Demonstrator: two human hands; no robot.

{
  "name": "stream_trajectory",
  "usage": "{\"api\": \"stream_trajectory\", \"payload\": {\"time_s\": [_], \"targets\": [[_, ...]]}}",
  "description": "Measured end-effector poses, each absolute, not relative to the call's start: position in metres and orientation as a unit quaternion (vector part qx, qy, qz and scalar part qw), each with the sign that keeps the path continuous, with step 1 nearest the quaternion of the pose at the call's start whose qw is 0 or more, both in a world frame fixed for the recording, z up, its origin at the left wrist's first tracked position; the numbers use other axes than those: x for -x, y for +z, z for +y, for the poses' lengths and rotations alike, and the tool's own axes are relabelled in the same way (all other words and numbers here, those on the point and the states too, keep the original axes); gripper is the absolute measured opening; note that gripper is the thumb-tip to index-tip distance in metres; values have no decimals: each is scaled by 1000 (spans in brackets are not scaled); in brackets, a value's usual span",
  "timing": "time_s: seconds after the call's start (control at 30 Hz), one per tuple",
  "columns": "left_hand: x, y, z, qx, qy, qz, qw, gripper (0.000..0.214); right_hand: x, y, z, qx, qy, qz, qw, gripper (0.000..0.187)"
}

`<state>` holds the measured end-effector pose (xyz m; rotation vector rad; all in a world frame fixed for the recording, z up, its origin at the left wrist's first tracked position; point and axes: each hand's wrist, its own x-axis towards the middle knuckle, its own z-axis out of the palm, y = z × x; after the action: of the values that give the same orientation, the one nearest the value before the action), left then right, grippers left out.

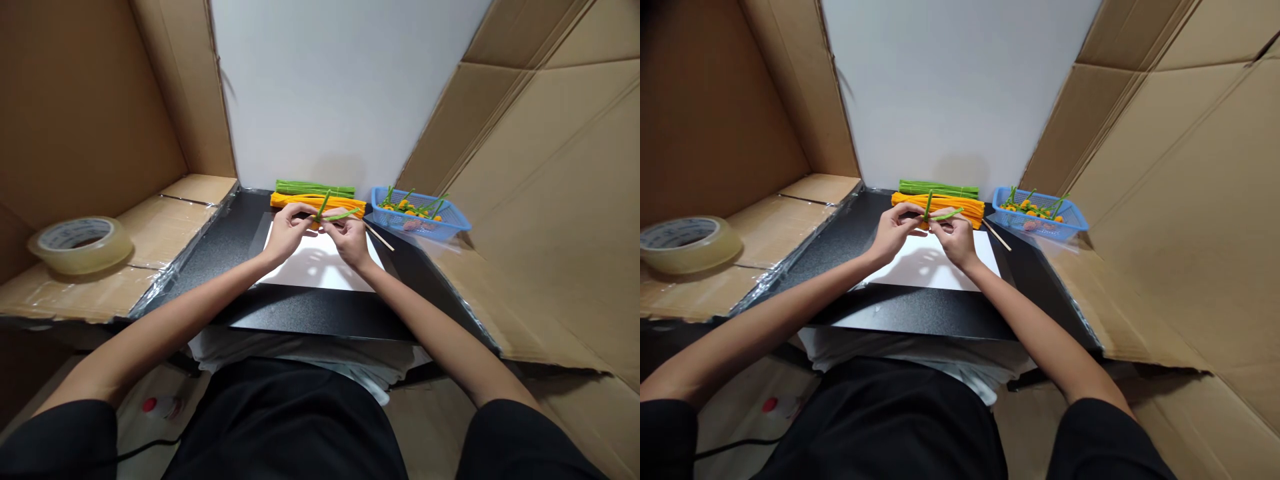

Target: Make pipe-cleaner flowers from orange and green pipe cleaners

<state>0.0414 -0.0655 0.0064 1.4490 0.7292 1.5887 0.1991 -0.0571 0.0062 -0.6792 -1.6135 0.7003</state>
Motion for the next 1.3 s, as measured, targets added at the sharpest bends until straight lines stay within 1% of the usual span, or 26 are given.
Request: {"api": "stream_trajectory", "payload": {"time_s": [0.1,0.2,0.37,0.5,0.63,0.83,1.0,1.13,1.3], "targets": [[-42,7,-66,-589,635,290,407,33,-200,6,-58,300,286,-695,587,33],[-39,4,-63,-611,640,282,370,37,-200,8,-58,296,293,-698,583,35],[-34,2,-58,-659,635,276,294,35,-203,13,-54,280,400,-672,557,42],[-32,2,-59,-687,618,279,260,30,-207,17,-51,279,470,-653,525,39],[-31,2,-60,-697,612,276,252,28,-207,14,-49,297,494,-633,517,38],[-30,5,-62,-709,608,249,257,28,-202,11,-49,323,442,-622,560,43],[-33,3,-63,-708,597,252,280,34,-203,12,-53,330,372,-667,556,40],[-34,1,-60,-671,611,266,326,45,-204,11,-54,336,310,-701,547,44],[-30,-1,-52,-639,607,265,391,60,-206,10,-54,324,231,-741,541,39]]}}
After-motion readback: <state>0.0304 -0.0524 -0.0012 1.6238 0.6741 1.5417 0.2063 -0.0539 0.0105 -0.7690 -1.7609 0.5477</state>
